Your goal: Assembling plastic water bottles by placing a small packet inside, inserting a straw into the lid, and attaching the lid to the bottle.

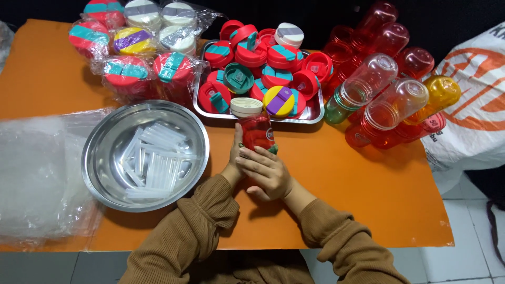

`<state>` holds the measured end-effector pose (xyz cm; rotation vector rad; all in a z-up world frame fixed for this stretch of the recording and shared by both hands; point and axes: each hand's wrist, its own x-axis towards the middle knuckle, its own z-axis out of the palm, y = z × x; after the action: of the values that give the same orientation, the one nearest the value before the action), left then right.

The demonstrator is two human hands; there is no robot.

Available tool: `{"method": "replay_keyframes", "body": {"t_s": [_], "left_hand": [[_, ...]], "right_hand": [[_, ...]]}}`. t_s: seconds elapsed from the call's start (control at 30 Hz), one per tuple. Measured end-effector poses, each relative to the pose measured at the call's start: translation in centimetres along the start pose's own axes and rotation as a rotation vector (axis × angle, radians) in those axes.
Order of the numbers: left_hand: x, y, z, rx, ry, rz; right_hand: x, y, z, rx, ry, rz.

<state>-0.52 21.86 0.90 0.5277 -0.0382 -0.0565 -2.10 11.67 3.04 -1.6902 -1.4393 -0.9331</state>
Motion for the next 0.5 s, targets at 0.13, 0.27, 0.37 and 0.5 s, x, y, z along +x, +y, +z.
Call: {"method": "replay_keyframes", "body": {"t_s": [0.13, 0.27, 0.37, 0.5], "left_hand": [[-0.8, 1.9, 1.9, 0.022, -0.131, -0.018], [0.4, 2.2, 1.7, 0.285, -0.128, -0.007], [1.3, 0.7, 0.0, 0.098, -0.084, -0.072], [1.9, 0.2, -1.4, -0.023, -0.075, -0.032]], "right_hand": [[0.8, 1.3, -0.3, -0.136, -0.03, -0.046], [0.4, 2.1, -0.8, -0.172, -0.038, -0.02], [0.1, 3.5, -1.1, -0.107, 0.013, 0.046], [-0.6, 3.5, -1.1, 0.086, 0.137, 0.26]]}}
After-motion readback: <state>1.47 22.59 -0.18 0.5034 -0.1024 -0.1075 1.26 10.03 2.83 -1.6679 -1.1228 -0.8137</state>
